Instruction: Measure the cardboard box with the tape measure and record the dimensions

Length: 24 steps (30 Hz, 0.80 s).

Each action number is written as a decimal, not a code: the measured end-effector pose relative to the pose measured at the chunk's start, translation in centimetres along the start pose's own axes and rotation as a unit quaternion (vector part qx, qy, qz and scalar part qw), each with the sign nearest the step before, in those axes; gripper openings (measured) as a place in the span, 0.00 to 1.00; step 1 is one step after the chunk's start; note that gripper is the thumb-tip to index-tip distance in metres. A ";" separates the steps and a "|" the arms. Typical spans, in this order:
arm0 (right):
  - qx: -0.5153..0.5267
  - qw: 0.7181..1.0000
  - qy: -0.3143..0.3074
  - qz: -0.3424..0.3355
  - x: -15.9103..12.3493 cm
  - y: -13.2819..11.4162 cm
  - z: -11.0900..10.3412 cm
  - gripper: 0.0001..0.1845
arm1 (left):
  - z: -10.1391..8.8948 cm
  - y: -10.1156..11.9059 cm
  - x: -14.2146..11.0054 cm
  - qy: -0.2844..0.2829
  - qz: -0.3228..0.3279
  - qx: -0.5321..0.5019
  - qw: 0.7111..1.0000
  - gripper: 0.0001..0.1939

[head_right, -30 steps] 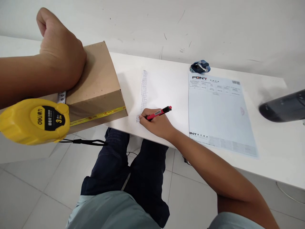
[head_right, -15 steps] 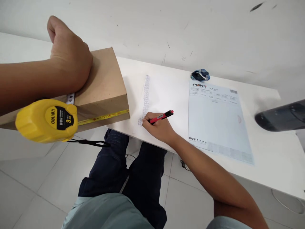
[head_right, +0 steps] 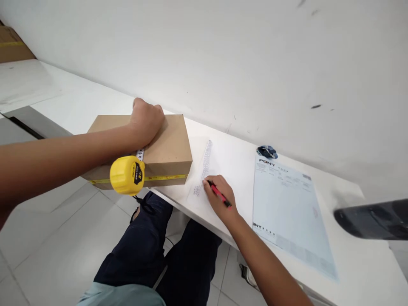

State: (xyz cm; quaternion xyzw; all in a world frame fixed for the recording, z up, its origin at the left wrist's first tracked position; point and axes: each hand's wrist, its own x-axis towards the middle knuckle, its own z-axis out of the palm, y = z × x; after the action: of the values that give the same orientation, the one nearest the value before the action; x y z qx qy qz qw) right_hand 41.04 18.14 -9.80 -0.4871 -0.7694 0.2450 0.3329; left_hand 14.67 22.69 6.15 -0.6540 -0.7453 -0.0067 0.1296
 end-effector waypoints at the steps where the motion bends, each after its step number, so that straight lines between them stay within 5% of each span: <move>1: -0.022 0.999 0.022 -0.009 0.2 0.7 -0.3 0.10 | 0.1 -0.5 0.1 0.002 0.000 -0.003 1.000 0.15; 7: -0.175 0.972 0.113 0.110 1.5 4.9 -2.8 0.17 | 1.2 -2.6 0.4 0.052 -0.017 -0.018 0.998 0.19; 14: -0.241 0.953 0.158 0.096 2.9 5.5 -1.7 0.20 | 1.5 -4.4 0.7 -0.001 -0.070 -0.160 0.985 0.19; 19: -0.242 0.943 0.213 0.083 2.5 4.3 -0.8 0.23 | 1.9 -5.1 0.2 0.036 -0.058 -0.199 0.978 0.15; 21: -0.226 0.942 0.244 0.033 1.1 2.2 0.0 0.25 | 2.1 -5.2 -0.1 0.050 -0.056 -0.209 0.975 0.17; 24: -0.222 0.895 0.316 -0.222 -2.0 -3.6 1.9 0.32 | 2.3 -5.1 -0.5 0.063 -0.046 -0.230 0.970 0.19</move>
State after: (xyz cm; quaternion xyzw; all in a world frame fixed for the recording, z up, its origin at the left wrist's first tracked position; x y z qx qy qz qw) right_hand 38.08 14.71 -9.09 -0.4163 -0.7463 -0.1792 0.4875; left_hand 9.29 21.91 4.68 -0.6297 -0.7432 -0.2250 0.0225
